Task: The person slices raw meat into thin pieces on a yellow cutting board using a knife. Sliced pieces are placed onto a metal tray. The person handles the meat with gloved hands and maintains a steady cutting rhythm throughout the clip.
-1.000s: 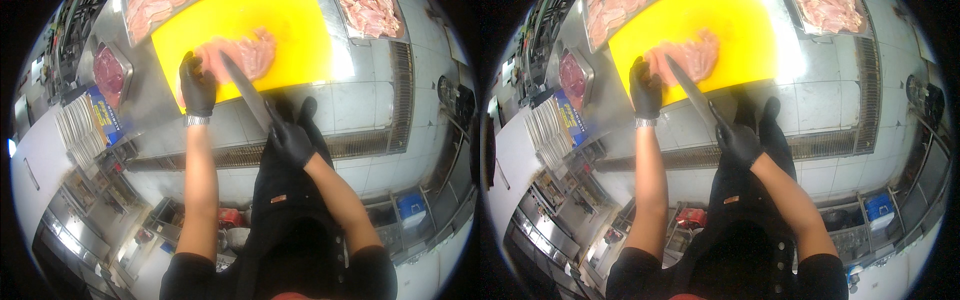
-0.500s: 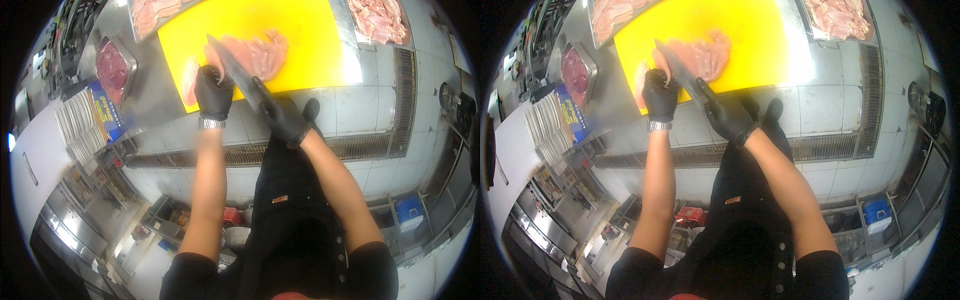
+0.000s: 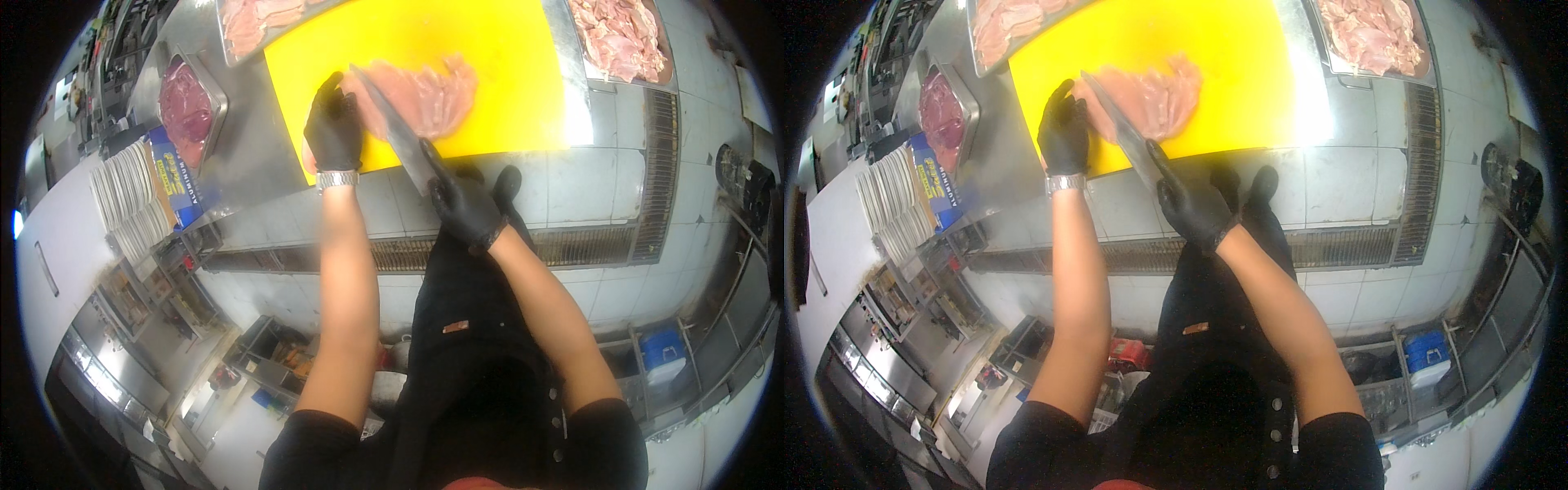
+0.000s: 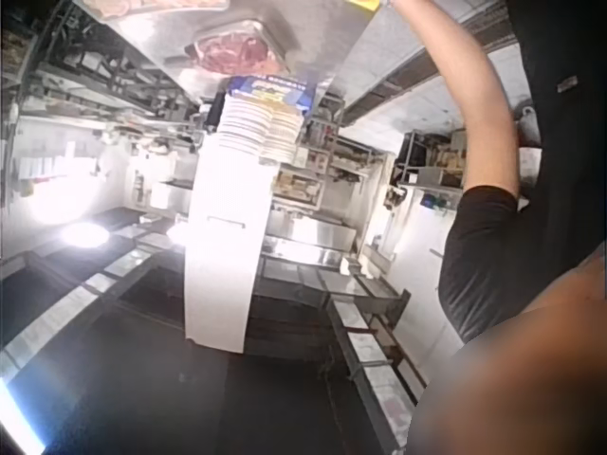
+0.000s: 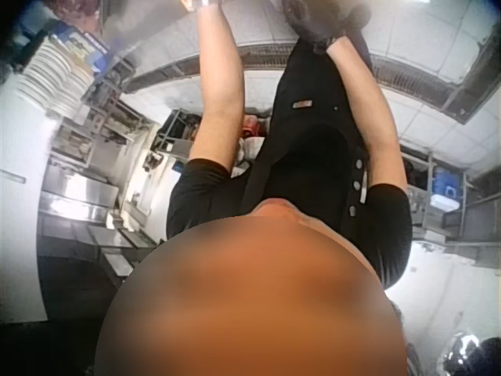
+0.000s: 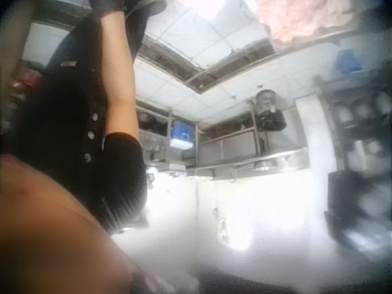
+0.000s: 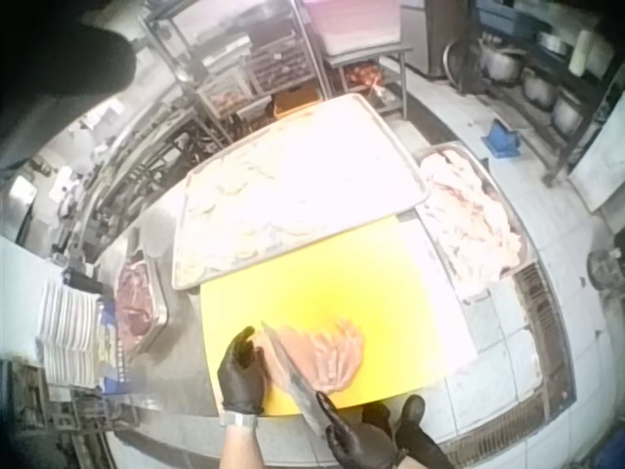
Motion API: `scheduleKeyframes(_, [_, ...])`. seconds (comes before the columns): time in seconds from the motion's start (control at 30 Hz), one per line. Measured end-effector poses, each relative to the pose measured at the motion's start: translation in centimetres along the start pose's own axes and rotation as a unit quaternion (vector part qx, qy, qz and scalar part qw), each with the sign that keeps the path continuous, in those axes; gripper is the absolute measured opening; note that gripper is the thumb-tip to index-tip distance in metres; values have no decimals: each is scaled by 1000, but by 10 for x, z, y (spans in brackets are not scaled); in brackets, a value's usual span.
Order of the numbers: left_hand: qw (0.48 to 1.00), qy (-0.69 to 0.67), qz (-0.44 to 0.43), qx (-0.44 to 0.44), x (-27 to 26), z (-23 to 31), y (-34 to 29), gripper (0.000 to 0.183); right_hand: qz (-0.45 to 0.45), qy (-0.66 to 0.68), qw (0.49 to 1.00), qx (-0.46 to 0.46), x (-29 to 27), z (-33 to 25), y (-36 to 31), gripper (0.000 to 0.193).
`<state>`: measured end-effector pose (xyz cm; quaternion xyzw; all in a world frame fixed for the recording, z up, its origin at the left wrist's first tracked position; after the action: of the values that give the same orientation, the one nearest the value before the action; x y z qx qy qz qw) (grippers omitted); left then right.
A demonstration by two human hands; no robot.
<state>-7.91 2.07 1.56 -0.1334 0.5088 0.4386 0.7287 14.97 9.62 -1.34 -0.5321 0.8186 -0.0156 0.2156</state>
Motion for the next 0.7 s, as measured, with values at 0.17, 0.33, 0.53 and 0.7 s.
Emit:
scheduleKeyframes(0.17, [991,-105,-37,-80,1,-16,11,31,25,3,999,-45,-6,-4,12,68])
scheduleKeyframes(0.33, [983,-143,-48,-106,4,-20,10,28,54,33,995,-72,-1,-3,21,67])
scheduleKeyframes(0.53, [993,-75,-64,-59,4,-30,6,18,25,10,999,-24,6,0,1,68])
scheduleKeyframes(0.7, [990,-67,-99,-69,10,-38,2,17,0,3,1000,17,10,4,-3,72])
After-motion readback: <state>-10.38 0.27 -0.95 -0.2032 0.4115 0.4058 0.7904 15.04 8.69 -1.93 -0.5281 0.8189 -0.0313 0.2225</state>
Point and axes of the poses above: each hand's wrist, its own y-axis towards the middle knuckle, its own x-axis out of the palm, z = x × y, the point moved 8 cm from there along y, towards the middle knuckle, and after that the axes turned 9 degrees about z, right-handed, at the moved point
